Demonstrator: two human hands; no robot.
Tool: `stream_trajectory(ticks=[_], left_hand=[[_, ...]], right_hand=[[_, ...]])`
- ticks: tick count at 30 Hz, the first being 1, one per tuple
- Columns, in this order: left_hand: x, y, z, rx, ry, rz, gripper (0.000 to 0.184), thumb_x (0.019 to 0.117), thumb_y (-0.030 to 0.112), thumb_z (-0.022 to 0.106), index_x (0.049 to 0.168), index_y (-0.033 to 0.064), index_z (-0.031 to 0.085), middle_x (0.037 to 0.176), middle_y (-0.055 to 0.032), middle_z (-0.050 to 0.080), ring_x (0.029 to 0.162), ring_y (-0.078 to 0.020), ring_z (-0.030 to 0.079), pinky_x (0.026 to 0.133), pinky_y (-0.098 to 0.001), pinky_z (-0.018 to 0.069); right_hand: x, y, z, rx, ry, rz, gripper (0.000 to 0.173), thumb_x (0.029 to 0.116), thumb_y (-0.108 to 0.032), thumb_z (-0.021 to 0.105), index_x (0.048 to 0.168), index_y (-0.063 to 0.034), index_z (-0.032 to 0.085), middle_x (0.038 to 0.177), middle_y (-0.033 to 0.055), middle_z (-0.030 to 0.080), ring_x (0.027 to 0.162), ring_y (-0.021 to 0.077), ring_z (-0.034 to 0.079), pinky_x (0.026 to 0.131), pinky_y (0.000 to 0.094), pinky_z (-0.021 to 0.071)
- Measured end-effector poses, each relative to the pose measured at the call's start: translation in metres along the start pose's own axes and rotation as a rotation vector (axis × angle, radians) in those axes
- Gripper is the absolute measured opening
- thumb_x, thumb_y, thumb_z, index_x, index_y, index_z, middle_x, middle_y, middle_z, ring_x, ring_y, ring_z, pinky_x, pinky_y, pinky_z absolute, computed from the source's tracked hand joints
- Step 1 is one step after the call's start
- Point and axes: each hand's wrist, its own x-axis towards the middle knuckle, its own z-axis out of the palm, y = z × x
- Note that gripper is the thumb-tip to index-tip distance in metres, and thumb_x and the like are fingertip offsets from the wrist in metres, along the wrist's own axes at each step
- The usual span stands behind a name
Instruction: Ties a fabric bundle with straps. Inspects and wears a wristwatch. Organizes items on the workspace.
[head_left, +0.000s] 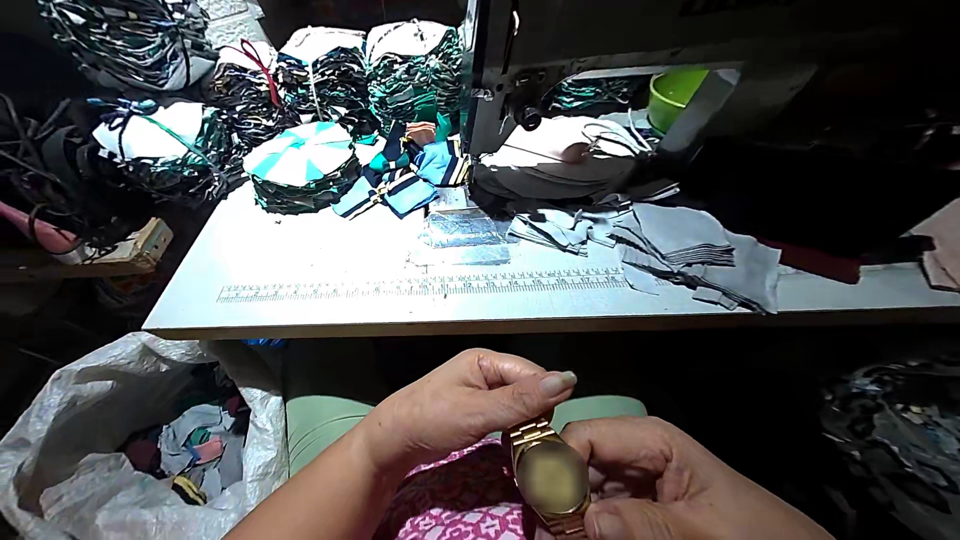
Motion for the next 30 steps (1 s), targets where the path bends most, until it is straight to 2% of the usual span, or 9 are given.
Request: stream_trajectory(ticks=[9,12,16,19,21,24,25,27,30], left_hand=[[0.004,-0.005,0.004,0.045,0.035,-0.077,0.038,0.1085,0.019,0.044,0.076,0.0130,0.062,0.069,0.0093,0.055,0.068,0.0026,0.055,0.065,-0.0159,0.0465],[0.007,-0.007,0.005,0.047,0.063,-0.100,0.041,0.1096,0.021,0.042,0.073,0.0121,0.059,0.067,0.0077,0.054,0.064,0.0013,0.053,0.061,-0.0160,0.0457],[0.008,-0.010,0.003,0.118,0.092,-0.093,0.039,0.1088,0.021,0.046,0.074,0.0102,0.061,0.067,0.0070,0.055,0.065,0.0014,0.054,0.062,-0.0158,0.0460],[0.009,-0.011,0.004,0.183,0.136,-0.071,0.035,0.1075,0.020,0.050,0.077,0.0081,0.063,0.068,0.0059,0.054,0.065,0.0011,0.053,0.062,-0.0156,0.0453],[0.010,-0.013,0.005,0.271,0.221,-0.053,0.028,0.1072,0.022,0.052,0.086,0.0066,0.063,0.074,0.0029,0.057,0.069,-0.0008,0.055,0.064,-0.0168,0.0472],[0.006,-0.019,0.002,0.453,0.415,0.009,0.025,0.1078,0.027,0.050,0.111,0.0079,0.066,0.102,-0.0021,0.063,0.095,-0.0091,0.063,0.085,-0.0283,0.0549],[0.004,-0.020,0.002,0.496,0.504,0.049,0.025,0.1078,0.028,0.050,0.110,0.0095,0.067,0.102,-0.0013,0.064,0.095,-0.0098,0.064,0.085,-0.0296,0.0555],[-0.001,-0.021,-0.001,0.570,0.648,0.169,0.024,0.1071,0.026,0.051,0.098,0.0114,0.067,0.090,0.0010,0.061,0.082,-0.0076,0.061,0.073,-0.0242,0.0531],[-0.014,-0.026,-0.001,0.525,0.622,0.254,0.038,0.1094,0.027,0.046,0.079,0.0107,0.062,0.073,0.0023,0.057,0.069,-0.0048,0.057,0.065,-0.0200,0.0489]], right_hand=[[0.003,0.014,0.001,0.040,-0.016,0.027,0.023,0.0992,-0.012,0.067,0.122,-0.0079,0.067,0.111,0.0060,0.076,0.101,0.0138,0.073,0.089,0.0289,0.0610],[0.004,0.019,0.002,0.080,-0.008,0.028,0.028,0.1002,-0.012,0.065,0.127,-0.0047,0.065,0.117,0.0120,0.074,0.108,0.0222,0.073,0.096,0.0370,0.0598],[0.003,0.022,0.003,0.113,0.036,0.035,0.033,0.1071,-0.024,0.055,0.128,-0.0026,0.067,0.120,0.0136,0.074,0.111,0.0238,0.072,0.099,0.0385,0.0590],[0.003,0.024,0.002,0.129,0.044,0.027,0.034,0.1098,-0.023,0.048,0.130,-0.0010,0.066,0.121,0.0140,0.073,0.111,0.0227,0.072,0.099,0.0368,0.0587],[0.003,0.024,0.002,0.168,0.050,0.028,0.035,0.1094,-0.021,0.049,0.132,0.0000,0.065,0.121,0.0154,0.073,0.111,0.0236,0.072,0.099,0.0375,0.0585],[0.005,0.018,0.006,0.302,0.138,0.063,0.035,0.1090,-0.022,0.050,0.132,0.0001,0.065,0.117,0.0182,0.074,0.109,0.0291,0.073,0.098,0.0431,0.0595],[0.006,0.015,0.007,0.347,0.195,0.078,0.035,0.1090,-0.022,0.050,0.131,-0.0006,0.066,0.116,0.0184,0.074,0.108,0.0300,0.073,0.097,0.0437,0.0601],[0.006,0.013,0.006,0.449,0.291,0.095,0.034,0.1086,-0.023,0.050,0.129,-0.0015,0.066,0.116,0.0178,0.074,0.107,0.0296,0.073,0.097,0.0436,0.0600],[0.007,0.013,0.007,0.541,0.419,0.105,0.032,0.1091,-0.020,0.049,0.130,-0.0006,0.064,0.116,0.0161,0.073,0.104,0.0267,0.073,0.094,0.0414,0.0604]])
